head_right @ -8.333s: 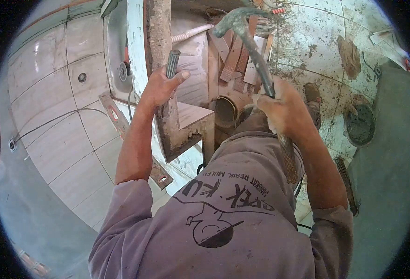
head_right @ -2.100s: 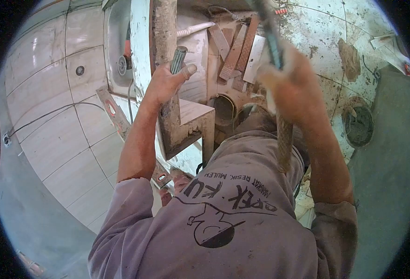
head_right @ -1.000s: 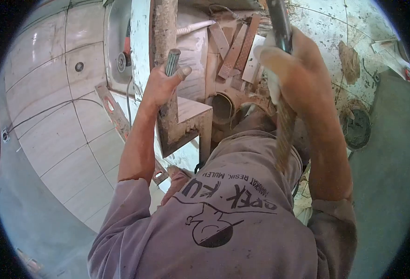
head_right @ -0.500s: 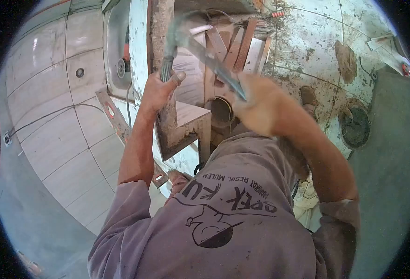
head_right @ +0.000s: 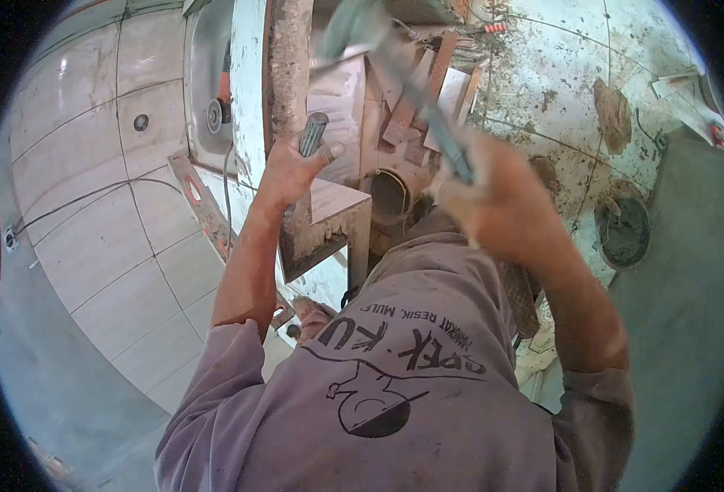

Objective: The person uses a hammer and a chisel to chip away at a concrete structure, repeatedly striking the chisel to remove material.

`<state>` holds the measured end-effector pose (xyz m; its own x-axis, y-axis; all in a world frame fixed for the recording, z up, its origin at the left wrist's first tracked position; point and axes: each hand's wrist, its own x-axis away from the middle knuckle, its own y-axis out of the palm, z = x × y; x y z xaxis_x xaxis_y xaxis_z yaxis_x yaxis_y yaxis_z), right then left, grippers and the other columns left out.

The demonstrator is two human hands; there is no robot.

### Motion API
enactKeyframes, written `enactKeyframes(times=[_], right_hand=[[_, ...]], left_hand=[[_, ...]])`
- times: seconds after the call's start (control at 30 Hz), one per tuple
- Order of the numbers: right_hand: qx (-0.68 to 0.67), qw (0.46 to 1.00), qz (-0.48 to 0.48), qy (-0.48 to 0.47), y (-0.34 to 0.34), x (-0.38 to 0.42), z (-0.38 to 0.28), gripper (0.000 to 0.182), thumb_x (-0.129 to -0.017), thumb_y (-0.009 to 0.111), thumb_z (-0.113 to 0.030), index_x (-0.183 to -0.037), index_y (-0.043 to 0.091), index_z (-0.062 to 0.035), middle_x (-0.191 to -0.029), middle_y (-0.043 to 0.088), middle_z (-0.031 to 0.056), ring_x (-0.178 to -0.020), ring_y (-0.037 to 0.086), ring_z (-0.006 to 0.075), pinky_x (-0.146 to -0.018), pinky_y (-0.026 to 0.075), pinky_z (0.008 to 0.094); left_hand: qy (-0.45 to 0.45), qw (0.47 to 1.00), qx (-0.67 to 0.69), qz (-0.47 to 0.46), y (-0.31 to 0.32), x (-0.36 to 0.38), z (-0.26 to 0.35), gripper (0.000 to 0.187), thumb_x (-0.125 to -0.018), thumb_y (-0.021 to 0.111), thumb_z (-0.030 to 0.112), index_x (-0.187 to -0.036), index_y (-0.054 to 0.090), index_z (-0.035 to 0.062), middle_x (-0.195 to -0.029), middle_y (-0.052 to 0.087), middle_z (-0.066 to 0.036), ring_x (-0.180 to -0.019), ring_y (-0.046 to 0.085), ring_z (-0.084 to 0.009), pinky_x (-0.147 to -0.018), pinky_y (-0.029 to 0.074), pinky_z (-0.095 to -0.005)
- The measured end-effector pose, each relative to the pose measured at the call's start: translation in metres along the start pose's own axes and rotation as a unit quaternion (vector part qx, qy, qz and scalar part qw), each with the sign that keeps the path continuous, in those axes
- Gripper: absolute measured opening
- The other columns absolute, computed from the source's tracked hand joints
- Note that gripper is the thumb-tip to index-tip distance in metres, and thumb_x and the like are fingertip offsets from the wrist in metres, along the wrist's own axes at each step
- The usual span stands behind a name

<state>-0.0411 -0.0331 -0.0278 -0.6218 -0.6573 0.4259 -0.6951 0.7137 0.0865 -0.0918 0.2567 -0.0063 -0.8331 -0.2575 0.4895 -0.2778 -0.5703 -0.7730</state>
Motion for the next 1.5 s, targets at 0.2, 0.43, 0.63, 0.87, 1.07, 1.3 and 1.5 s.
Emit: enactKeyframes(times=[0.2, 0.43, 0.63, 0.87, 1.07, 1.3, 1.5], right_hand=[[-0.033, 0.971, 0.235, 0.016, 0.018, 0.011, -0.008, 0.018, -0.078, 0.059, -0.012, -0.089, 0.052, 0.0009, -0.068, 0.052, 0.0055, -0.063, 0.052, 0.0173, -0.057, 0.041, 0.0331], [-0.103, 0.991, 0.076, 0.034, -0.001, 0.029, 0.0, 0.017, -0.079, 0.055, -0.008, -0.094, 0.052, 0.0012, -0.07, 0.053, 0.0057, -0.063, 0.053, 0.0131, -0.057, 0.043, 0.0305], [0.013, 0.983, 0.177, -0.048, 0.033, 0.021, 0.033, 0.02, -0.079, 0.059, -0.011, -0.094, 0.052, -0.0016, -0.068, 0.055, 0.0045, -0.058, 0.053, 0.0114, -0.053, 0.042, 0.03], [-0.075, 0.984, 0.145, 0.069, 0.004, 0.036, 0.025, 0.022, -0.077, 0.06, -0.012, -0.094, 0.054, -0.0005, -0.069, 0.053, 0.0024, -0.057, 0.053, 0.0113, -0.053, 0.041, 0.0269], [-0.065, 0.974, 0.165, 0.143, -0.018, 0.042, 0.046, 0.02, -0.074, 0.06, -0.013, -0.089, 0.056, 0.0003, -0.064, 0.051, 0.0019, -0.049, 0.049, 0.0118, -0.043, 0.039, 0.0299], [0.388, 0.917, -0.023, 0.088, -0.068, 0.047, 0.221, 0.01, -0.072, 0.058, -0.011, -0.078, 0.063, -0.0045, -0.066, 0.06, 0.0081, -0.057, 0.059, 0.0245, -0.053, 0.045, 0.035], [0.612, 0.76, -0.216, 0.015, -0.098, 0.039, 0.259, 0.021, -0.072, 0.057, -0.012, -0.088, 0.07, -0.0104, -0.08, 0.068, 0.0108, -0.076, 0.066, 0.0256, -0.069, 0.051, 0.0367]], left_hand=[[0.042, 0.999, 0.022, 0.01, 0.001, 0.008, 0.005, 0.043, -0.075, 0.074, 0.04, -0.076, 0.06, -0.0005, -0.06, 0.051, -0.003, -0.059, 0.045, -0.0105, -0.056, 0.042, -0.0293], [0.032, 0.998, 0.04, 0.032, 0.004, 0.022, 0.006, 0.051, -0.075, 0.075, 0.034, -0.106, 0.061, -0.0045, -0.084, 0.062, -0.007, -0.078, 0.053, -0.0122, -0.074, 0.046, -0.0293], [0.053, 0.998, 0.0, 0.025, 0.005, 0.021, 0.006, 0.04, -0.076, 0.073, 0.037, -0.084, 0.065, -0.0007, -0.065, 0.057, -0.003, -0.062, 0.048, -0.0085, -0.058, 0.043, -0.028], [-0.019, 0.999, 0.024, -0.011, -0.004, 0.025, 0.026, 0.04, -0.079, 0.069, 0.035, -0.103, 0.065, 0.0027, -0.075, 0.064, -0.006, -0.07, 0.057, -0.0104, -0.067, 0.048, -0.0299], [0.054, 0.993, 0.103, 0.004, 0.053, 0.045, 0.041, 0.047, -0.078, 0.066, 0.039, -0.114, 0.061, 0.0081, -0.093, 0.066, -0.018, -0.086, 0.063, -0.028, -0.077, 0.047, -0.0365], [0.04, 0.992, 0.115, -0.044, 0.095, 0.07, 0.0, 0.039, -0.077, 0.069, 0.03, -0.099, 0.061, -0.001, -0.083, 0.06, -0.02, -0.076, 0.061, -0.0295, -0.072, 0.046, -0.0356], [0.061, 0.983, 0.169, 0.035, 0.114, 0.079, -0.017, 0.041, -0.076, 0.067, 0.036, -0.095, 0.063, -0.0001, -0.08, 0.063, -0.023, -0.079, 0.061, -0.0381, -0.072, 0.047, -0.0434]])
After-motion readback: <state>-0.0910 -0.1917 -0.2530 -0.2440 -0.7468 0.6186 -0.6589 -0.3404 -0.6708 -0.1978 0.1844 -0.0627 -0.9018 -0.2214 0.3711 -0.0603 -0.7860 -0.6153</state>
